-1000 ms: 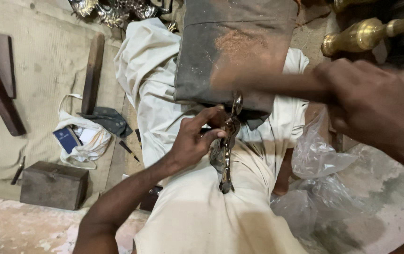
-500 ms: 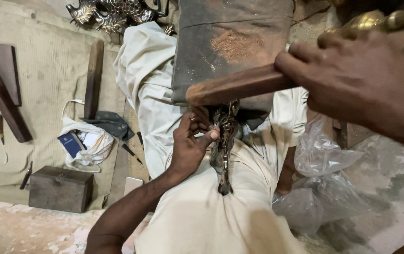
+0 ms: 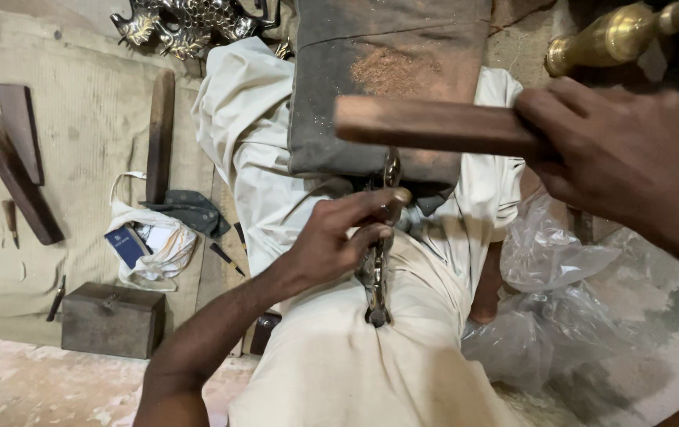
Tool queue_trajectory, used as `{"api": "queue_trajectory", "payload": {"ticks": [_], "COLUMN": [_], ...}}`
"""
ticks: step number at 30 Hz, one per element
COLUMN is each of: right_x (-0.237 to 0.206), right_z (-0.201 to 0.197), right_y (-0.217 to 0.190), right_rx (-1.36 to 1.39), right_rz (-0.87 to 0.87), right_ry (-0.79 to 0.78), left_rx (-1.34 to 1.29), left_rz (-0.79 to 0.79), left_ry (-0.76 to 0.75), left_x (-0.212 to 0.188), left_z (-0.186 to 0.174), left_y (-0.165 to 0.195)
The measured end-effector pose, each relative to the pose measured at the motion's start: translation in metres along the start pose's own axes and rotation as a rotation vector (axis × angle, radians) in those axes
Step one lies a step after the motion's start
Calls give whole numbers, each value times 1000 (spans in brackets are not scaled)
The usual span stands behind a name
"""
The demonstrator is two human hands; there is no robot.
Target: The person sits on the floor and engraves decorative details into a brass horse figurine using a small chisel, holding the figurine steady with one hand. They reposition and turn the figurine repeatedly to work on different areas, and at times tap the chisel with a wooden mallet.
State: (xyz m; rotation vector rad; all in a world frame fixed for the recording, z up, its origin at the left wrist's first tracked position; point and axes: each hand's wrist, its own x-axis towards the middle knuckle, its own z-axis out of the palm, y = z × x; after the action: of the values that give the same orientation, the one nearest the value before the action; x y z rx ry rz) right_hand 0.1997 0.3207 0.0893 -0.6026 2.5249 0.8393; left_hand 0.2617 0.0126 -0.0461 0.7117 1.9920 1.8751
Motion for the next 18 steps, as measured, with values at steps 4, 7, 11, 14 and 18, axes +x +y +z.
{"api": "queue_trajectory", "payload": {"ticks": [4, 7, 11, 14, 18], "right_x": [-24, -43, -62, -67, -65], "right_z": [47, 77, 100, 105, 99], "right_y": [6, -3, -13, -20, -22], "right_rx": [698, 1133, 552, 898, 939], "right_rz": [-24, 62, 127, 210, 233], "right_ry": [477, 375, 249, 433, 537], "left_rx": [138, 130, 110, -136, -134], "left_rz": [62, -53, -24, -160, -186], "left_ry": [-101, -141, -97, 61, 222], "left_x": [11, 13, 13, 15, 24], "left_z": [-2, -1, 2, 4, 18], "left_y": [10, 13, 14, 18, 25]}}
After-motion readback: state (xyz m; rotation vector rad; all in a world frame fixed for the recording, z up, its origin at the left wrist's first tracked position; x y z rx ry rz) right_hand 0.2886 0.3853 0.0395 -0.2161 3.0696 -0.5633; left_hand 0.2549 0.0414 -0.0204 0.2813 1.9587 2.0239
